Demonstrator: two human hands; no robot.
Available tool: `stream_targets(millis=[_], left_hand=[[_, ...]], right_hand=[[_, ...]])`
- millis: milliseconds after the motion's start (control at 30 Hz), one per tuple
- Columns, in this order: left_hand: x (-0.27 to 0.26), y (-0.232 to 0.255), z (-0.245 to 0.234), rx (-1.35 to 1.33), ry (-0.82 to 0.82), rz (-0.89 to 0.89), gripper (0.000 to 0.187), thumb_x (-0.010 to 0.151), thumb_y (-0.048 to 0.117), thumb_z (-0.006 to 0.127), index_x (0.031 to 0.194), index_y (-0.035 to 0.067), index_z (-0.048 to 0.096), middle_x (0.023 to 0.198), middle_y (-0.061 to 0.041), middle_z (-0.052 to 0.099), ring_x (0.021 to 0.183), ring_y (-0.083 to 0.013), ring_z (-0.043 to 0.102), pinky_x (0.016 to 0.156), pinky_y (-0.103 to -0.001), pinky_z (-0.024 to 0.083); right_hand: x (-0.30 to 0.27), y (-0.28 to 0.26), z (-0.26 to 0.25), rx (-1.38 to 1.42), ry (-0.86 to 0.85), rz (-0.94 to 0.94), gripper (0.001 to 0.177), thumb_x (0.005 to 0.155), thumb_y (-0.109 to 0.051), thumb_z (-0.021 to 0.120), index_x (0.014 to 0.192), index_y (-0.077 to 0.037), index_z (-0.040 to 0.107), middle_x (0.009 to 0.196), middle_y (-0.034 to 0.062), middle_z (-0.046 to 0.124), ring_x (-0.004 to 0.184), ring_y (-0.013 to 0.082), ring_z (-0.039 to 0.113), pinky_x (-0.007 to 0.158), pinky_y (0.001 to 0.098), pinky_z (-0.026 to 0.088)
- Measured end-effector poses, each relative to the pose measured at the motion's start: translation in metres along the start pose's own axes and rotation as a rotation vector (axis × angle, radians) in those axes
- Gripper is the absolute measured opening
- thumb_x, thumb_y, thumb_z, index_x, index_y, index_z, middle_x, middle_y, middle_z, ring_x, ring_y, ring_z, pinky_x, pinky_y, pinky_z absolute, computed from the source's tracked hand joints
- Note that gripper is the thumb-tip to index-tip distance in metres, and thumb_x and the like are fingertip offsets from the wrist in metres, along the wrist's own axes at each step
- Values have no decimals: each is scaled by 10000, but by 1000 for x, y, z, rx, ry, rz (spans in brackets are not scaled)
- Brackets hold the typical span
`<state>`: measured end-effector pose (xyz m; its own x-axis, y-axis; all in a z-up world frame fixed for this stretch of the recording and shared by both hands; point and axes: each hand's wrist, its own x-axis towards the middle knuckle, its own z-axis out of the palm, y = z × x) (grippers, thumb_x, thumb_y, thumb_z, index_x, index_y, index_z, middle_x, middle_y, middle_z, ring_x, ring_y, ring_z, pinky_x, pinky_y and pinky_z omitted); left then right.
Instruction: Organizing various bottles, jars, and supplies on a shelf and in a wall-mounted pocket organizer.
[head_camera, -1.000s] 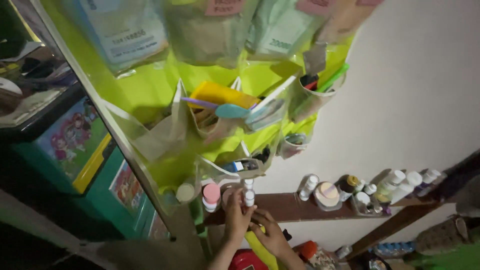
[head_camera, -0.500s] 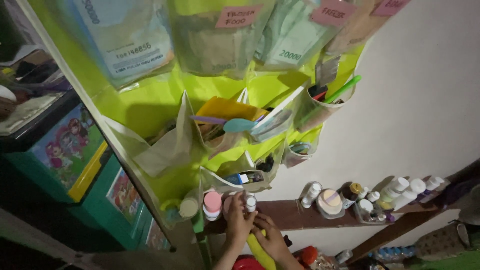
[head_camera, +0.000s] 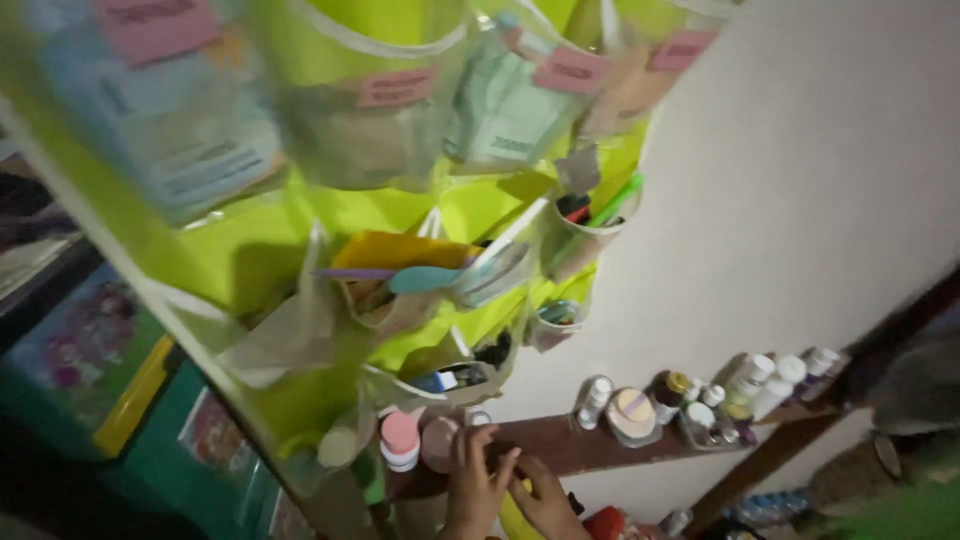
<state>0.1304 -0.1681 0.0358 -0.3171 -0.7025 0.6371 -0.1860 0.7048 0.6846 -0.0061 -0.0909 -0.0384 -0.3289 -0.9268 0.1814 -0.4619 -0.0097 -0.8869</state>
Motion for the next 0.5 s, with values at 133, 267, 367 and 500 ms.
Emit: stream_targets(millis=[133,267,367,500], left_hand=[[13,30,32,-137,-141,2,237,965,183,624,1177,78,619,1069,-102,625,928,-258,650,836,-387,535],[27,37,66,-105,-263,-14,293,921,51,608,1212,82,587,1113,-98,629,1015,-286,628,895,-408,501],[33,32,93,-158,-265,-3,399,867,-11,641,1243,94,562,1168,-96,650,1058,-301,657,913,-415,531],[35,14,131,-156,-292,-27,539,826,28,716,1337,85,555,1268,-148,682,1119,-343,698,919,-427,576]], right_hand=[[-13,-12,-39,-11,151,78,392,866,-279,663,1195,-76,728,1063,67,804,898,198,727,820,306,577],[-20,-30,-76,-52,279,368,399,906,-341,662,1250,-143,709,964,40,804,754,154,666,707,292,531],[-19,-15,-90,-78,340,423,505,914,-360,668,1373,-173,572,992,60,790,777,164,683,694,295,532],[-9,-18,-103,-28,389,377,702,927,-315,648,1559,-175,375,1084,69,808,928,176,775,811,278,591]])
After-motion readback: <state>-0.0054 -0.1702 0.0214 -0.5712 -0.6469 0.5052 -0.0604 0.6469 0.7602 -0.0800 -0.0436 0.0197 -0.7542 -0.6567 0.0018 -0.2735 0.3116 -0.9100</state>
